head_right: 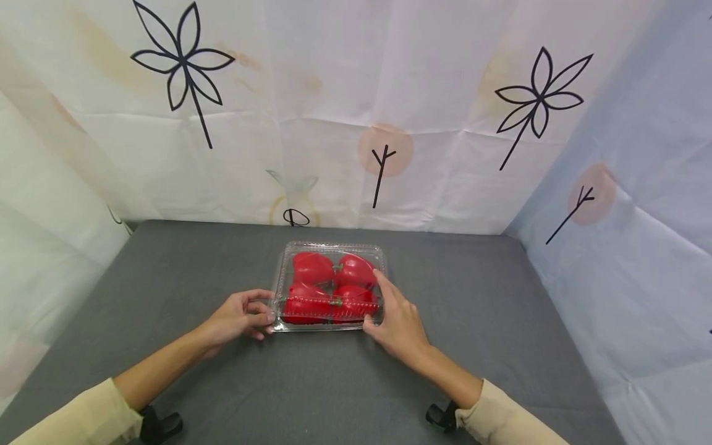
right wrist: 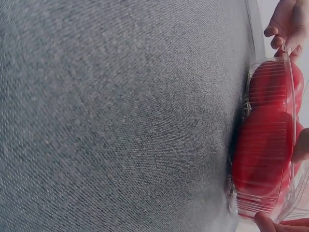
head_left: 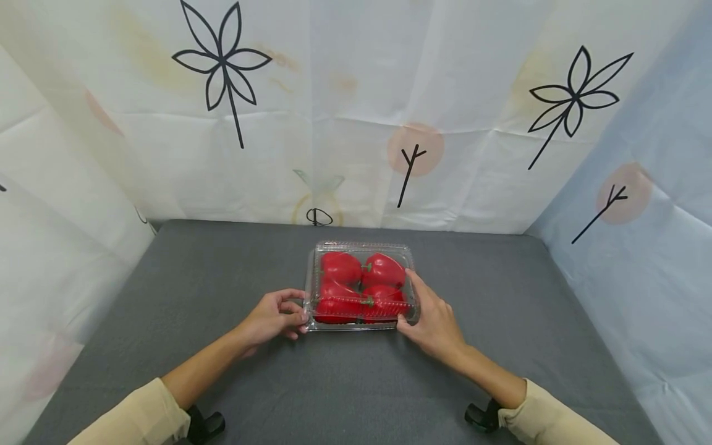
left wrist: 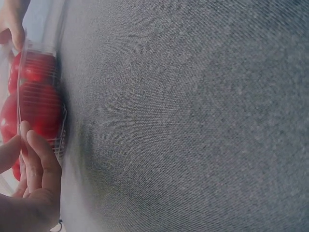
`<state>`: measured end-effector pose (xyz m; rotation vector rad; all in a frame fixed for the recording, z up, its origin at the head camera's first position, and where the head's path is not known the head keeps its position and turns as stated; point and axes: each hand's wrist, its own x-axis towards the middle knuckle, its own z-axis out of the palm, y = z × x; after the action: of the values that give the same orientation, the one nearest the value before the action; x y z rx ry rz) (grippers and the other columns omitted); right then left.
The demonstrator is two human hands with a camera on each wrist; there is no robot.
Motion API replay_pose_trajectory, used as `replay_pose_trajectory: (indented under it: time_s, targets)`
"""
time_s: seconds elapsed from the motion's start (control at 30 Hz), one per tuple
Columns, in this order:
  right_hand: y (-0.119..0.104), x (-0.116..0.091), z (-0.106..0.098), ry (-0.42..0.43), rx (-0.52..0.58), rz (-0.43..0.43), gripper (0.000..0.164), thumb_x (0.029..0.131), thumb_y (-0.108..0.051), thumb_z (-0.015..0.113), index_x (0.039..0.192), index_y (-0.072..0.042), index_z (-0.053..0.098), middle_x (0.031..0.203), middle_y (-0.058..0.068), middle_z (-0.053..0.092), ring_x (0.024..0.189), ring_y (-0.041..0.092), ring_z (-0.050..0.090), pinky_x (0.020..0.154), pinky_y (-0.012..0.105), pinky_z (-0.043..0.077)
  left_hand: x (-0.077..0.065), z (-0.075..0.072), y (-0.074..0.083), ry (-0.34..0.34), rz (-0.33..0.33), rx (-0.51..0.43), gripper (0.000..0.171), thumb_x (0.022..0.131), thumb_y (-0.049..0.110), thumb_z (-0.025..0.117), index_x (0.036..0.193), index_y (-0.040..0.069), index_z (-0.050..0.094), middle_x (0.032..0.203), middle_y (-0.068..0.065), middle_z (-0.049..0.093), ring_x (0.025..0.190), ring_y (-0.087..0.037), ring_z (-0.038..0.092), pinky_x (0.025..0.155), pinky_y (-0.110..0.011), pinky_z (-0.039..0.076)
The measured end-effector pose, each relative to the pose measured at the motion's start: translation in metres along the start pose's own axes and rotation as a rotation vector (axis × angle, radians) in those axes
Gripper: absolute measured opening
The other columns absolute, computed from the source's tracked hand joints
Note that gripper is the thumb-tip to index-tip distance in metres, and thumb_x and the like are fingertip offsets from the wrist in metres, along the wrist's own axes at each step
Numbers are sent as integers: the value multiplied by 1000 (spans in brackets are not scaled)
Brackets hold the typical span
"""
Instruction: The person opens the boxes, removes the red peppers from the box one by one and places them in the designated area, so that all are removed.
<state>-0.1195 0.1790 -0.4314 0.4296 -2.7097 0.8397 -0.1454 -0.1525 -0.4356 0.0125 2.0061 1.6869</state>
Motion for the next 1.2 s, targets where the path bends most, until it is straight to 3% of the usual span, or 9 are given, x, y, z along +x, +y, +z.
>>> replay_pose_trajectory:
  time_s: [0.13,0.6,0.83,0.97,1.1,1.2]
  targets:
    - [0,1,-1,-6,3,6,88,71,-8,78,150,-9,40,121,19,62,49,3,29,48,26,35,1,-1,-1,3,-7,4,54,91,10,73,137,0,47,98,-13,70,80,-23,70,71,-35,58]
    - [3,0,0,-5,6,8,85,70,-6,78,147,-10,42,122,19,64,51,4,29,47,25,32,0,1,-2,16,-23,12,53,91,11,73,136,1,49,99,-13,70,81,-24,70,71,-35,58]
    - [11,-4,-1,59,-37,-102,76,68,7,70,140,-7,51,91,9,64,53,4,30,48,23,32,1,-5,-2,9,10,14,54,91,8,72,138,-1,47,96,-12,69,80,-26,69,71,-35,59]
    - [15,-6,-4,83,-69,-152,72,68,2,73,138,-7,55,76,3,61,54,1,26,49,23,29,1,-8,-2,-14,6,33,54,90,9,73,136,-1,48,97,-12,69,82,-27,70,73,-36,59]
    - [15,-3,-7,67,-72,-138,73,69,-3,77,138,-9,55,82,6,68,53,1,23,47,23,27,2,-9,-3,-12,2,33,56,90,11,73,138,0,47,103,-11,68,85,-25,68,77,-36,58]
    - [13,-2,-8,38,-70,-126,73,70,-5,80,139,-10,55,104,12,71,53,2,25,47,23,27,1,-10,-4,-19,4,10,60,90,9,72,142,1,44,110,-12,64,89,-24,65,81,-37,57]
